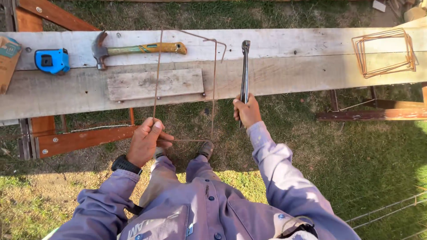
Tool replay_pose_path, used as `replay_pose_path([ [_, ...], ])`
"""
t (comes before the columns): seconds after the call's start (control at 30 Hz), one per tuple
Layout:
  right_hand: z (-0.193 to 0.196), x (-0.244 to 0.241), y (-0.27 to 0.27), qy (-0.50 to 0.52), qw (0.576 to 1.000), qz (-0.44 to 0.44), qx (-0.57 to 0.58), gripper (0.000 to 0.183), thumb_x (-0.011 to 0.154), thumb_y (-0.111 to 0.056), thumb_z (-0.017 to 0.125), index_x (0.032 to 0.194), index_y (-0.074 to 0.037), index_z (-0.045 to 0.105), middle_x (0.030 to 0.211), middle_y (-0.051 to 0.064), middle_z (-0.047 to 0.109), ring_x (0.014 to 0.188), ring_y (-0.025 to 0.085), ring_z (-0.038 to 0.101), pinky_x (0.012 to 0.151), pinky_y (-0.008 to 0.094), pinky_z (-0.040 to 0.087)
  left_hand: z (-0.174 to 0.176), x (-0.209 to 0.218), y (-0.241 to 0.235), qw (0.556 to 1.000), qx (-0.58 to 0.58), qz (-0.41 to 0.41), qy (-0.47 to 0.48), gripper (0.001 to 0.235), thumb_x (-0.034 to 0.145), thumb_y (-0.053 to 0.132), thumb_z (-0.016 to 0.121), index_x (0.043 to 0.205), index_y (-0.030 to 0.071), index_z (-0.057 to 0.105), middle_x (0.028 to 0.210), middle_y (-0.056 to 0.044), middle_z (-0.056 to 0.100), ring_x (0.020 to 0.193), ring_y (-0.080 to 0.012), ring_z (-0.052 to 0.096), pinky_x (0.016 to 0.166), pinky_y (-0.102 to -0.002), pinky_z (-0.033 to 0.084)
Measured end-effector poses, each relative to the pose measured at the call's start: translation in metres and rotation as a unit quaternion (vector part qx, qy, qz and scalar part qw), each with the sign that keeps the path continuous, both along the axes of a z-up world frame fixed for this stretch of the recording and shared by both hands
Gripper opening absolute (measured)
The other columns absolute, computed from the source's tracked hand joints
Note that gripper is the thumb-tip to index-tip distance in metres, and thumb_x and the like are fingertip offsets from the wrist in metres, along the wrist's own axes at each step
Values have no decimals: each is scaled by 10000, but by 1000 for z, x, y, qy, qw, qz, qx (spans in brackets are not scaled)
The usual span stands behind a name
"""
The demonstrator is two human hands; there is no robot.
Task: The person uses locking pliers clamped to a wooden plank to bend a metal rod into a rectangular shape. They repeatedly position the rod and apply force to create bends, then lift the finished piece to display it before placing it on the plank.
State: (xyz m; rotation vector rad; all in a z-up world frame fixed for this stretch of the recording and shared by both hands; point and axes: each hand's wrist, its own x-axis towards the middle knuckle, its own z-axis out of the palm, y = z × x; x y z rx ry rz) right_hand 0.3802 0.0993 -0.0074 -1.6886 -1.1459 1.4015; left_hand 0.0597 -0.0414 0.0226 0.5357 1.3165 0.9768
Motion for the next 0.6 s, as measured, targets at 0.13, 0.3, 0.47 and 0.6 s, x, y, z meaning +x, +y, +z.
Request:
replay_pose_path([
  [0.13,-71,19,48,-266,962,60,-6,392,811,-228,661,1179,-132,567,974,93,684,895,298,712,756,479,588,5,-23,6,999,22,30,15,257,1069,360,494,1005,113,529,830,-215,745,711,-265,747,639,-356,621],
  [0.3,-70,16,69,-468,874,130,1,547,746,-264,751,1258,-176,578,1224,59,547,1187,329,561,1091,471,431,31,-43,16,997,47,63,-3,280,1053,377,521,995,105,552,865,-241,747,762,-288,758,678,-378,645],
  [0.47,9,-43,39,-162,985,48,18,387,898,-387,716,1200,-154,651,1132,92,627,1048,279,628,929,404,508,43,-57,24,996,75,31,-25,301,1054,365,513,1006,74,571,883,-258,750,810,-309,762,708,-419,651],
  [0.6,80,-116,-7,283,957,28,-55,479,1011,-525,487,1112,-89,659,687,43,586,530,162,626,459,261,543,62,-53,39,994,88,-24,-56,318,1044,356,518,1009,50,594,884,-249,759,852,-314,768,747,-436,654],
])
